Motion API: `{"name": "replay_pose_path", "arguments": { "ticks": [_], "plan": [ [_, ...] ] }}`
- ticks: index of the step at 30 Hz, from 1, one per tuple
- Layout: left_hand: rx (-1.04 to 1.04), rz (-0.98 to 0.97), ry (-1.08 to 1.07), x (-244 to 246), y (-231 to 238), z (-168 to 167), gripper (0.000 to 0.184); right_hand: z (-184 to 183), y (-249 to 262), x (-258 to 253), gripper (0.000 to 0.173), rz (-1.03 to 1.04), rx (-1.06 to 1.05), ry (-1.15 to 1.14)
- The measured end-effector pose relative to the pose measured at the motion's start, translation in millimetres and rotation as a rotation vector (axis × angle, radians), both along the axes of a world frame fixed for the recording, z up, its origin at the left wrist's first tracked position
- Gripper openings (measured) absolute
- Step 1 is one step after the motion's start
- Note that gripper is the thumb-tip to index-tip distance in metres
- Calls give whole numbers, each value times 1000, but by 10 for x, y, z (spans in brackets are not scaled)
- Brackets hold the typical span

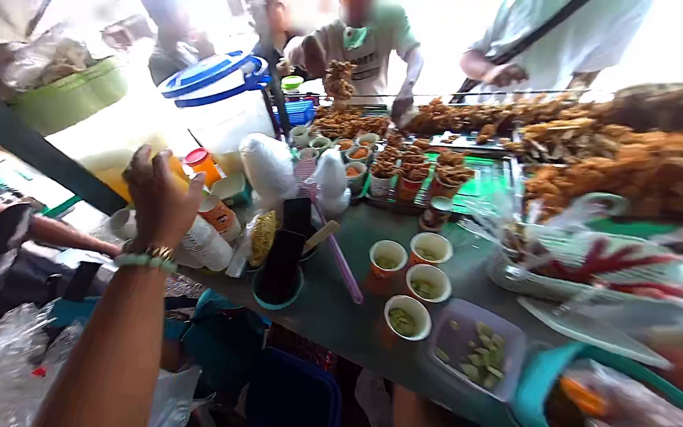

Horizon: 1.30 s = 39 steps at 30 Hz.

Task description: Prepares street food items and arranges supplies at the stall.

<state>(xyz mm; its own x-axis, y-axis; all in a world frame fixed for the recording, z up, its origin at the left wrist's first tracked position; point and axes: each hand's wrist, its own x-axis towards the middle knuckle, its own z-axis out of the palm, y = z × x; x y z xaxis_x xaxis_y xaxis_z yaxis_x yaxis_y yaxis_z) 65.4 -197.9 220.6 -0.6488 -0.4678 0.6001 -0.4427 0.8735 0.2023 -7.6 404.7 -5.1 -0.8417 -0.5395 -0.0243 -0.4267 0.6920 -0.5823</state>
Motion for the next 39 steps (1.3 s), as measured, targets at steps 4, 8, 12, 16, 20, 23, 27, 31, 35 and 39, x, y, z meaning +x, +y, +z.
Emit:
{"name": "replay_pose_path", "arguments": {
  "ticks": [4, 8, 12, 16, 20, 23, 27, 31, 35, 39],
  "plan": [
    [15, -249, -32, 250, 707, -364, 62, 36, 16, -68, 33, -80, -349, 97],
    [230, -461, -66, 457, 1454, -1060, 70, 403, -298, -115, 37, -80, -422, 106],
    [590, -636, -93, 359, 2177, -1863, 91, 564, -927, -189, 32, 0, -565, -63],
    [853, -652, -47, 39, 2716, -2487, 125, 304, -1658, -292, 35, 202, -510, -71],
    [871, -730, 83, -224, 2829, -2928, 112, 64, -1941, -267, 30, 201, -121, -139],
    [875, -718, 75, -274, 2941, -2816, 89, 210, -1936, -245, 37, 203, 10, -179],
    [951, -644, 80, -310, 3008, -2764, 102, 345, -1946, -189, 35, 175, 44, -56],
    [1047, -703, 176, -348, 2926, -2901, 84, 371, -2048, -174, 26, 256, 132, -36],
    [1192, -680, 228, -423, 2861, -2954, 72, 294, -2128, -201, 26, 239, 132, -34],
    [1083, -698, 154, -404, 2914, -2875, 75, 326, -1994, -295, 29, 220, 22, -85]
  ]
}}
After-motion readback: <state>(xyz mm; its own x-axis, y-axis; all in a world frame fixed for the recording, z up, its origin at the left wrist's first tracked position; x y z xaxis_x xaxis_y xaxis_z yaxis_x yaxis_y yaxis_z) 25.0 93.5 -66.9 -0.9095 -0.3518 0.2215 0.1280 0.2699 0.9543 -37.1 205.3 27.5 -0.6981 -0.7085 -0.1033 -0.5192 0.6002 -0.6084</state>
